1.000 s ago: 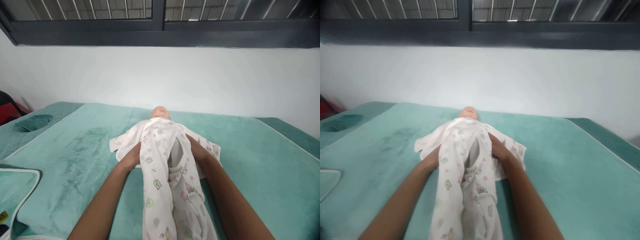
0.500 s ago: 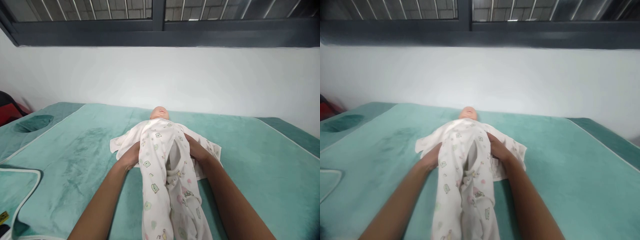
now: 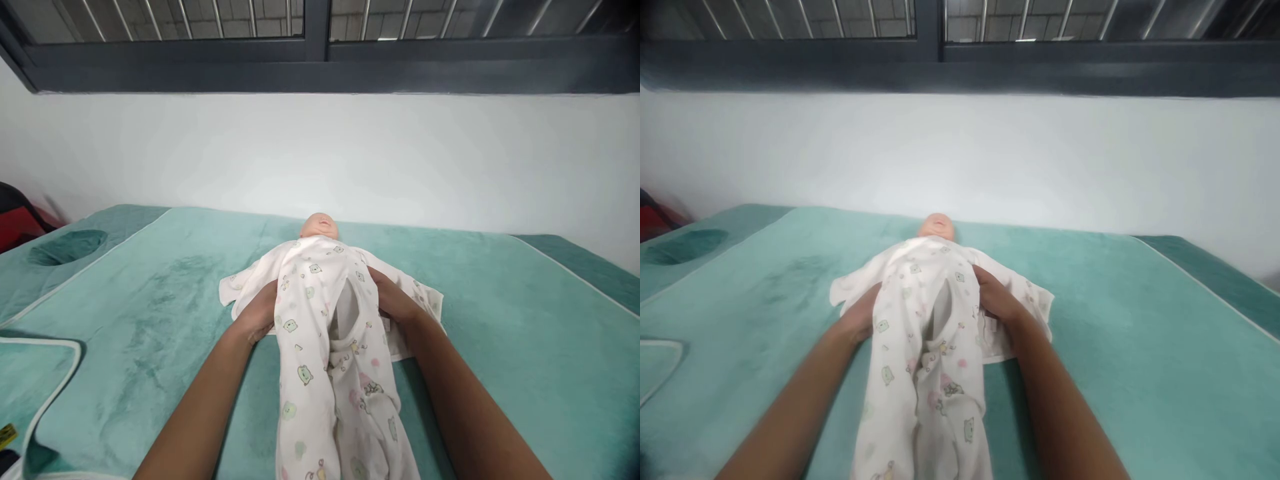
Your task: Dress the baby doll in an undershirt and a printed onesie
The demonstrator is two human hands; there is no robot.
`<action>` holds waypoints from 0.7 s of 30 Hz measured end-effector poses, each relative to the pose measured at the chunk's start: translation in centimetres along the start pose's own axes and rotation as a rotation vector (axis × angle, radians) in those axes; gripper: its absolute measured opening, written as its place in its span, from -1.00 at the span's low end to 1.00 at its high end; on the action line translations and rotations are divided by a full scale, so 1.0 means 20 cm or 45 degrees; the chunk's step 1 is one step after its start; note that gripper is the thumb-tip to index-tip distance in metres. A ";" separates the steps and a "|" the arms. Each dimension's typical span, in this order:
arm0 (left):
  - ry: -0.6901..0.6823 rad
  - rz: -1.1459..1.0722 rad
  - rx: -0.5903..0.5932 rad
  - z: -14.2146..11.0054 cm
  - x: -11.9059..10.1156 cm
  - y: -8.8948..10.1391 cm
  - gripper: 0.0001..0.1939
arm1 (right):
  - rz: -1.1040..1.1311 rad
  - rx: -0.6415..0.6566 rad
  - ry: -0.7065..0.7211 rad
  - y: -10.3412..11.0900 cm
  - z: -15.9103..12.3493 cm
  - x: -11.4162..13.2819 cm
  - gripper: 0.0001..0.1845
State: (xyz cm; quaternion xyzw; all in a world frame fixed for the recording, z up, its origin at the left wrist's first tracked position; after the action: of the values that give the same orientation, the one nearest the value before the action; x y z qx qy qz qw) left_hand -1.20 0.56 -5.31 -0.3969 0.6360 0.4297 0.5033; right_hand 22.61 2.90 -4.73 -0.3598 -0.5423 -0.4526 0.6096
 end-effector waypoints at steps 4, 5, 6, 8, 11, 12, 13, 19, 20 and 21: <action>0.048 -0.071 0.006 -0.01 0.00 0.00 -0.44 | 0.019 0.015 -0.009 -0.01 0.00 0.00 -0.52; 0.049 -0.073 0.002 -0.01 0.00 0.00 -0.44 | 0.020 0.012 -0.012 -0.01 0.00 0.00 -0.51; 0.042 -0.066 -0.002 -0.01 0.00 0.00 -0.44 | 0.021 0.008 -0.015 -0.01 0.00 0.00 -0.51; 0.014 -0.030 -0.018 -0.01 -0.01 0.01 -0.43 | 0.011 0.001 -0.013 -0.01 0.00 0.00 -0.50; -0.028 0.008 -0.038 -0.01 -0.01 0.01 -0.41 | -0.055 0.013 0.017 -0.01 0.00 0.00 -0.50; -0.028 -0.004 -0.039 0.00 0.00 0.00 -0.40 | -0.085 0.020 0.030 -0.01 0.01 0.00 -0.50; -0.019 -0.028 -0.039 0.00 0.00 0.00 -0.39 | -0.114 0.025 0.042 -0.01 0.01 0.00 -0.51; 0.102 -0.253 -0.125 0.00 0.02 -0.04 -0.44 | -0.221 0.030 0.077 -0.01 0.02 0.02 -0.59; 0.116 -0.313 -0.151 0.00 0.02 -0.04 -0.49 | -0.260 0.009 0.075 -0.01 0.03 0.02 -0.60; 0.129 -0.377 -0.185 0.01 0.02 -0.05 -0.54 | -0.311 -0.021 0.074 0.00 0.04 0.02 -0.61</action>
State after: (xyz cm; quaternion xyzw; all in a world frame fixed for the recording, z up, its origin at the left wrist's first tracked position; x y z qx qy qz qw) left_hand -0.33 0.35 -5.94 -0.5430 0.5624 0.3751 0.4982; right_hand 22.29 3.53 -4.26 -0.2828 -0.5605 -0.5382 0.5623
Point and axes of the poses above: each hand's wrist, its own z-axis towards the middle knuckle, its own y-axis out of the back of the hand, x = y × z, the point moved 5 cm from there along z, towards the middle knuckle, and after that the axes turned 11 degrees about z, right-handed, at the moved point
